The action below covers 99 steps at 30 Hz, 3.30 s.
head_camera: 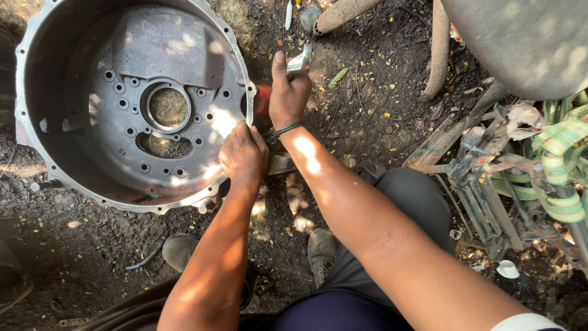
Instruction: The person uses a hammer and a metal tool to work on a large circular mechanical part, then uses a wrench to tighten a bolt on the part.
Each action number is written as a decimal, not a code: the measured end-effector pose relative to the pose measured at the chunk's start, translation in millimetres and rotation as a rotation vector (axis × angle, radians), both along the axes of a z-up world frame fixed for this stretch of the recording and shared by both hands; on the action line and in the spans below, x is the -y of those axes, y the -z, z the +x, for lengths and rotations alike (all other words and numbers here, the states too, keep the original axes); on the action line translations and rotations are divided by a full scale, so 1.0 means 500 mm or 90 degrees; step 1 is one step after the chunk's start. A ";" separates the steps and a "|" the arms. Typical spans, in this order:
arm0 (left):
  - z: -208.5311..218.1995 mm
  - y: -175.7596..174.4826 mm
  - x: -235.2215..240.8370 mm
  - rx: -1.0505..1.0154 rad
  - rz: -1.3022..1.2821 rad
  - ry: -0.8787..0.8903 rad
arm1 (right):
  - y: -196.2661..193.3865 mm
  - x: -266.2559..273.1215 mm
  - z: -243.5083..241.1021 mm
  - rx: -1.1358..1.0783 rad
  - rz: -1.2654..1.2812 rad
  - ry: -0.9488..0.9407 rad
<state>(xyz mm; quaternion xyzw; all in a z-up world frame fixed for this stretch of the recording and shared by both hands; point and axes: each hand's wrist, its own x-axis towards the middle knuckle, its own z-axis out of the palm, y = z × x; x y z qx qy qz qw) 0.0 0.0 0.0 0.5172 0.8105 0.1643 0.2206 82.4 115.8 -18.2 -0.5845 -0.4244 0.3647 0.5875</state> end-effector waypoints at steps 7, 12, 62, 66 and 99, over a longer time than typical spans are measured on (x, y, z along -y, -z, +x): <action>-0.002 -0.019 -0.010 0.011 -0.079 -0.003 | -0.012 -0.007 -0.016 0.166 -0.125 0.081; -0.005 -0.030 -0.013 0.018 -0.125 -0.013 | -0.013 -0.014 -0.033 0.299 -0.191 0.171; 0.025 -0.021 -0.059 -0.072 0.030 0.039 | 0.113 -0.165 0.023 -0.181 -0.292 -0.030; 0.040 -0.025 -0.094 0.019 -0.110 -0.007 | 0.064 -0.163 0.051 -0.049 -0.255 -0.143; 0.029 0.002 -0.126 0.019 -0.075 0.042 | -0.094 -0.314 0.064 0.860 -0.067 -0.179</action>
